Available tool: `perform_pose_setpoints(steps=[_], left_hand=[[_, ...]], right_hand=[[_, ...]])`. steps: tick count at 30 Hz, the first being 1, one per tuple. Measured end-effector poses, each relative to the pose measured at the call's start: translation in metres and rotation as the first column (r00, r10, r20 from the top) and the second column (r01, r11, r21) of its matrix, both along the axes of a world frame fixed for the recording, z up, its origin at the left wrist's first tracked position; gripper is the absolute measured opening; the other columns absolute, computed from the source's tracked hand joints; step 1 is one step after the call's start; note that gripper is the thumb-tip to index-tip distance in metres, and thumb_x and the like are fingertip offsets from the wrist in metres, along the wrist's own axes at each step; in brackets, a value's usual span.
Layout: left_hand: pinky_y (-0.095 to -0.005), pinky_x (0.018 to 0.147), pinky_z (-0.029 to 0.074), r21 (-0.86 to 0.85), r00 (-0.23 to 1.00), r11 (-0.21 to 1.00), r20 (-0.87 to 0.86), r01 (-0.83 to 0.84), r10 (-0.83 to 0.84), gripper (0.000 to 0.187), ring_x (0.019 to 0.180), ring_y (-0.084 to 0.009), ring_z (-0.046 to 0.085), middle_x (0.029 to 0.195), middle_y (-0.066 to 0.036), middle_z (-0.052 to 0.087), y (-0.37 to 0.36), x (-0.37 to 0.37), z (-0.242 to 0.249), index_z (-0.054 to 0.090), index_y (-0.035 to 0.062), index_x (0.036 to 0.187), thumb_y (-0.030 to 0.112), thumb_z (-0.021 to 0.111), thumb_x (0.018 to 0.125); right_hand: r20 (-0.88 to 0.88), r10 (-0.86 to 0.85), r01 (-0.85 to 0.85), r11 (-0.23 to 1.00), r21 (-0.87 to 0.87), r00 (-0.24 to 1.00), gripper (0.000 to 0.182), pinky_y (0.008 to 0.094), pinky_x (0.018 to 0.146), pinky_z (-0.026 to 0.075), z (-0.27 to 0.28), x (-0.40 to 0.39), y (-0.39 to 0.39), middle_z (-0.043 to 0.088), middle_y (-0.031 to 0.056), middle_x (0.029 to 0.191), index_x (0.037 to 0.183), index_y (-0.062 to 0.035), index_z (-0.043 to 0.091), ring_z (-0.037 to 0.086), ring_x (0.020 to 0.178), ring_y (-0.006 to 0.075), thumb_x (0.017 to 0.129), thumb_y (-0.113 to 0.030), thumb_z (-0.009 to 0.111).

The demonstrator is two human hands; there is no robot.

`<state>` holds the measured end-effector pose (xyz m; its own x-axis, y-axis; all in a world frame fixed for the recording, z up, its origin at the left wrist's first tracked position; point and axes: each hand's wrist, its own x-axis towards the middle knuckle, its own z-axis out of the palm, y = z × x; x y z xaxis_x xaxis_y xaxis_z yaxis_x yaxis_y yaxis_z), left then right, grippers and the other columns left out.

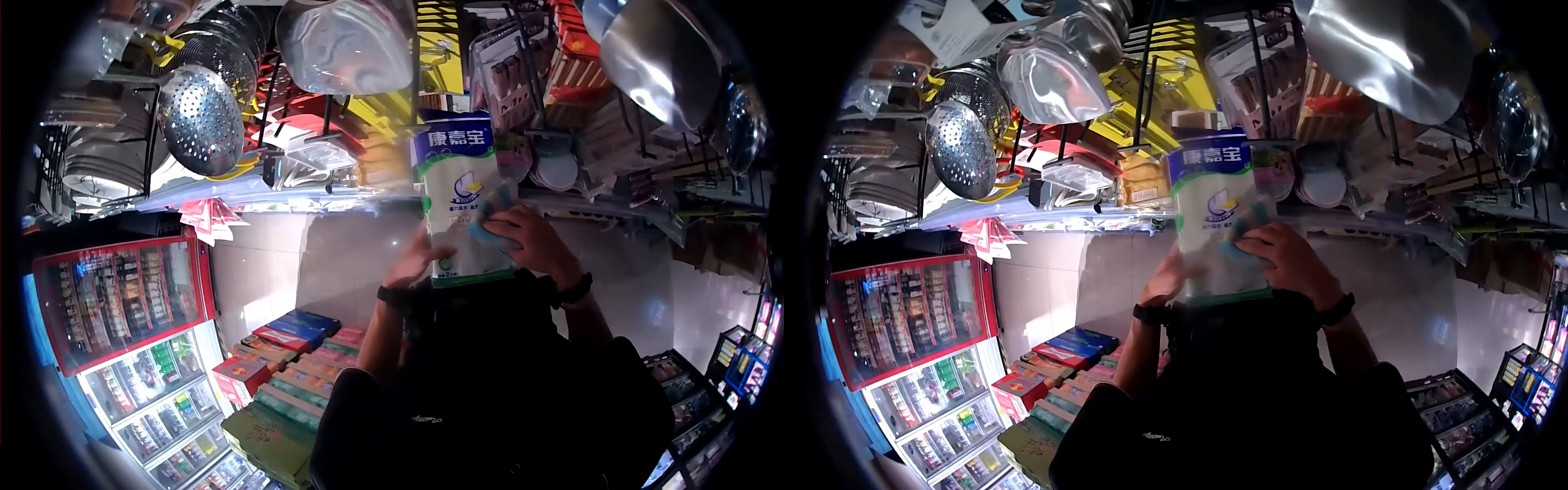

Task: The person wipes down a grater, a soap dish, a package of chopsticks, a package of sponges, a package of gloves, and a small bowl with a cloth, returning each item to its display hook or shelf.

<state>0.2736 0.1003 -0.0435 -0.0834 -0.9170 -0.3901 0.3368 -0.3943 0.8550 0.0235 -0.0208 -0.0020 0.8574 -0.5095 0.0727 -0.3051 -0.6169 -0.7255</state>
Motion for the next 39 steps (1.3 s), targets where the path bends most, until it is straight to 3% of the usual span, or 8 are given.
perform_pose_setpoints(steps=[4, 7, 12, 18, 21, 25, 28, 39], left_hand=[[-0.0374, 0.106, 0.040, -0.010, 0.998, 0.998, -0.022, 0.064, -0.064, 0.079, 0.126, -0.0265, 0.050, 0.136, -0.015, 0.053, -0.003, 0.001, -0.002, 0.034, 0.0014, 0.147, -0.005, 0.066, 0.076], [-0.0350, 0.090, 0.050, -0.081, 0.998, 0.996, -0.061, 0.023, -0.028, 0.097, 0.111, -0.0237, 0.059, 0.131, -0.016, 0.056, -0.006, -0.010, 0.003, 0.032, -0.0017, 0.148, 0.045, 0.078, 0.077], [-0.0417, 0.094, 0.050, -0.015, 0.989, 0.991, 0.060, 0.133, -0.132, 0.101, 0.114, -0.0303, 0.059, 0.129, -0.020, 0.058, -0.017, -0.014, 0.027, 0.036, -0.0032, 0.145, 0.063, 0.071, 0.077], [-0.0404, 0.099, 0.047, -0.450, 0.925, 0.827, 0.321, 0.338, -0.203, 0.081, 0.120, -0.0298, 0.057, 0.131, -0.020, 0.058, 0.007, 0.029, -0.076, 0.041, -0.0031, 0.141, 0.060, 0.054, 0.092], [-0.0398, 0.098, 0.047, -0.575, 0.988, 0.809, -0.007, 0.123, -0.155, 0.076, 0.118, -0.0305, 0.058, 0.130, -0.020, 0.059, 0.015, 0.010, -0.041, 0.044, -0.0031, 0.140, 0.054, 0.059, 0.091], [-0.0402, 0.100, 0.046, 0.027, 0.955, 0.996, -0.287, 0.084, -0.073, 0.067, 0.121, -0.0299, 0.056, 0.130, -0.018, 0.058, 0.018, 0.001, 0.032, 0.044, -0.0014, 0.141, 0.018, 0.070, 0.083], [-0.0353, 0.097, 0.048, 0.138, 0.997, 0.989, -0.045, 0.060, -0.055, 0.079, 0.119, -0.0279, 0.057, 0.136, -0.018, 0.053, 0.022, -0.002, 0.049, 0.034, -0.0004, 0.148, 0.011, 0.072, 0.080], [-0.0379, 0.103, 0.043, 0.066, 0.995, 0.996, 0.076, 0.060, -0.065, 0.080, 0.125, -0.0271, 0.051, 0.136, -0.014, 0.053, 0.031, 0.002, 0.076, 0.038, 0.0016, 0.145, 0.001, 0.075, 0.074]], right_hand=[[-0.025, -0.032, 0.034, 0.997, 0.069, 0.999, 0.059, 0.0401, 0.097, 0.046, 0.000, -0.019, 0.002, 0.061, 0.0065, 0.122, 0.125, -0.0110, 0.065, 0.055, 0.112, 0.0307, 0.068, 0.000, 0.071], [-0.018, -0.081, 0.082, 0.993, 0.083, 0.997, 0.057, 0.0400, 0.097, 0.046, 0.004, -0.025, 0.002, 0.062, 0.0063, 0.120, 0.125, -0.0107, 0.065, 0.055, 0.110, 0.0301, 0.069, 0.000, 0.070], [-0.029, -0.129, 0.130, 0.991, 0.038, 0.991, 0.057, 0.0404, 0.097, 0.045, 0.001, -0.035, 0.003, 0.062, 0.0062, 0.120, 0.125, -0.0105, 0.064, 0.055, 0.110, 0.0301, 0.069, 0.000, 0.070], [0.001, -0.177, 0.177, 0.983, 0.048, 0.984, 0.058, 0.0401, 0.097, 0.046, 0.000, -0.041, 0.004, 0.061, 0.0064, 0.123, 0.126, -0.0097, 0.064, 0.056, 0.111, 0.0304, 0.068, 0.000, 0.069], [0.092, -0.215, 0.212, 0.976, 0.047, 0.972, 0.059, 0.0405, 0.095, 0.048, 0.001, -0.042, 0.000, 0.061, 0.0064, 0.124, 0.126, -0.0097, 0.064, 0.057, 0.110, 0.0306, 0.068, 0.000, 0.068], [0.266, -0.269, 0.284, 0.959, -0.018, 0.925, 0.058, 0.0410, 0.091, 0.050, 0.009, -0.030, -0.005, 0.061, 0.0059, 0.122, 0.124, -0.0101, 0.065, 0.058, 0.109, 0.0309, 0.067, 0.000, 0.068], [0.247, -0.215, 0.250, 0.961, -0.121, 0.945, 0.055, 0.0401, 0.089, 0.051, 0.024, -0.019, -0.005, 0.061, 0.0053, 0.118, 0.121, -0.0104, 0.066, 0.058, 0.107, 0.0305, 0.066, -0.001, 0.068], [0.054, 0.078, -0.075, 0.995, -0.063, 0.995, 0.050, 0.0393, 0.088, 0.050, 0.056, -0.018, 0.015, 0.063, 0.0046, 0.110, 0.115, -0.0113, 0.069, 0.057, 0.102, 0.0290, 0.065, -0.005, 0.068]])
